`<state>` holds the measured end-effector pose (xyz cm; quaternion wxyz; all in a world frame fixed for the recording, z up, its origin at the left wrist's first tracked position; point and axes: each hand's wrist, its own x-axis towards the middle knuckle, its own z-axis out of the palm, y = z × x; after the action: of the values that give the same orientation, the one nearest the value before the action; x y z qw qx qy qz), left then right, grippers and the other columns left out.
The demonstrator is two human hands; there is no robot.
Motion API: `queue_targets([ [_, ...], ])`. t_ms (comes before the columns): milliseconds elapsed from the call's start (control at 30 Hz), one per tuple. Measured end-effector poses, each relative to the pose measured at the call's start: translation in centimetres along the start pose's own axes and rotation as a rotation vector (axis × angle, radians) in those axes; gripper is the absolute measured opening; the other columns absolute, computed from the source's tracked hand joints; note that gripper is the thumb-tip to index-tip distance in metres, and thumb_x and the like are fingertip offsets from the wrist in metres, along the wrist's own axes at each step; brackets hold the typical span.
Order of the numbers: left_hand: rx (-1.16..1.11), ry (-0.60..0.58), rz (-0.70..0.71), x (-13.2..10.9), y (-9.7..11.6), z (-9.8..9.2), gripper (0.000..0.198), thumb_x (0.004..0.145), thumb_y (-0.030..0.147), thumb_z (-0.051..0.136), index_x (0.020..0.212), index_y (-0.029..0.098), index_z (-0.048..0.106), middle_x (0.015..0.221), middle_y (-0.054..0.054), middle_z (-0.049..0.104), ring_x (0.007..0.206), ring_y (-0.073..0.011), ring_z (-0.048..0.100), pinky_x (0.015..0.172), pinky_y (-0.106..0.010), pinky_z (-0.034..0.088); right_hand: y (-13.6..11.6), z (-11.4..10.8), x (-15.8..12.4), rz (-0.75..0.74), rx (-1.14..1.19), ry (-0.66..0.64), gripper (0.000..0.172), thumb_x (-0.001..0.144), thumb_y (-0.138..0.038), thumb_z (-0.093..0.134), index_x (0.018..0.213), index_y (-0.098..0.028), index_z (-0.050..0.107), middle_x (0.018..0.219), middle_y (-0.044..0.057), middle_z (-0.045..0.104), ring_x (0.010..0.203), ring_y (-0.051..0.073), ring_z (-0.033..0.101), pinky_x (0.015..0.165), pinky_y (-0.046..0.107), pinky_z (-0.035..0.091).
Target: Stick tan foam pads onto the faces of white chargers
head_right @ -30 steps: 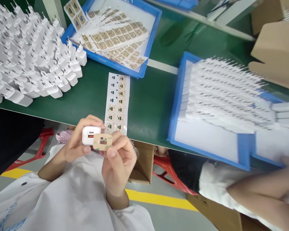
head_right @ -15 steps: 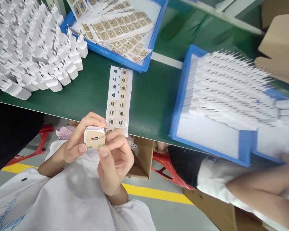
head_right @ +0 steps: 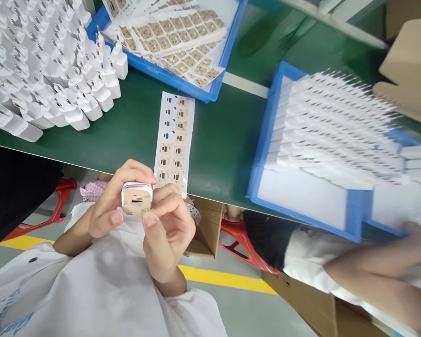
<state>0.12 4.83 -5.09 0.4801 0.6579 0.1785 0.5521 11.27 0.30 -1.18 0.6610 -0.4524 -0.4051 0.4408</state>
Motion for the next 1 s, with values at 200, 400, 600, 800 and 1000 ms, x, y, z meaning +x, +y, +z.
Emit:
queue_targets([
  [200, 0.015, -0.001, -0.021, 0.01, 0.26, -0.10, 0.046, 0.097, 0.058, 0.049, 0.127, 0.024, 0.053, 0.111, -0.009, 0.055, 0.106, -0.0252, 0.058, 0.091, -0.043, 0.054, 0.06, -0.06, -0.03, 0.008, 0.031, -0.011, 0.021, 0.083, -0.025, 0.065, 0.066, -0.023, 0.053, 0.064, -0.003, 0.038, 0.060, 0.014, 0.041, 0.059, 0.030, 0.037],
  [400, 0.025, -0.004, -0.049, 0.01, 0.45, -0.15, 0.046, 0.097, 0.060, 0.049, 0.127, 0.025, 0.053, 0.112, -0.009, 0.056, 0.105, -0.0255, 0.058, 0.089, -0.044, 0.053, 0.03, -0.14, 0.01, 0.035, 0.001, -0.006, 0.025, 0.083, -0.029, 0.067, 0.064, -0.023, 0.051, 0.064, -0.004, 0.037, 0.058, 0.014, 0.040, 0.057, 0.029, 0.037],
  [600, 0.004, -0.009, -0.043, -0.06, 0.43, -0.19, 0.045, 0.097, 0.058, 0.051, 0.127, 0.025, 0.053, 0.112, -0.009, 0.056, 0.106, -0.0259, 0.057, 0.090, -0.045, 0.053, 0.04, -0.27, -0.06, 0.054, 0.066, -0.023, 0.022, 0.084, -0.025, 0.066, 0.067, -0.023, 0.053, 0.066, -0.003, 0.039, 0.061, 0.013, 0.039, 0.059, 0.029, 0.037],
  [800, 0.034, -0.005, -0.023, -0.05, 0.36, -0.24, 0.044, 0.098, 0.058, 0.050, 0.128, 0.026, 0.053, 0.112, -0.009, 0.056, 0.105, -0.0257, 0.057, 0.088, -0.045, 0.053, 0.14, -0.29, 0.05, 0.062, 0.058, -0.030, 0.022, 0.084, -0.025, 0.066, 0.067, -0.023, 0.051, 0.066, -0.004, 0.038, 0.061, 0.013, 0.038, 0.060, 0.028, 0.037],
  [1000, 0.073, -0.007, -0.024, 0.06, 0.24, -0.17, 0.044, 0.098, 0.058, 0.048, 0.128, 0.026, 0.052, 0.110, -0.008, 0.055, 0.104, -0.0246, 0.057, 0.088, -0.042, 0.053, 0.18, -0.38, 0.13, 0.051, -0.007, -0.020, 0.024, 0.084, -0.027, 0.065, 0.066, -0.023, 0.049, 0.064, -0.004, 0.035, 0.059, 0.013, 0.038, 0.059, 0.029, 0.037],
])
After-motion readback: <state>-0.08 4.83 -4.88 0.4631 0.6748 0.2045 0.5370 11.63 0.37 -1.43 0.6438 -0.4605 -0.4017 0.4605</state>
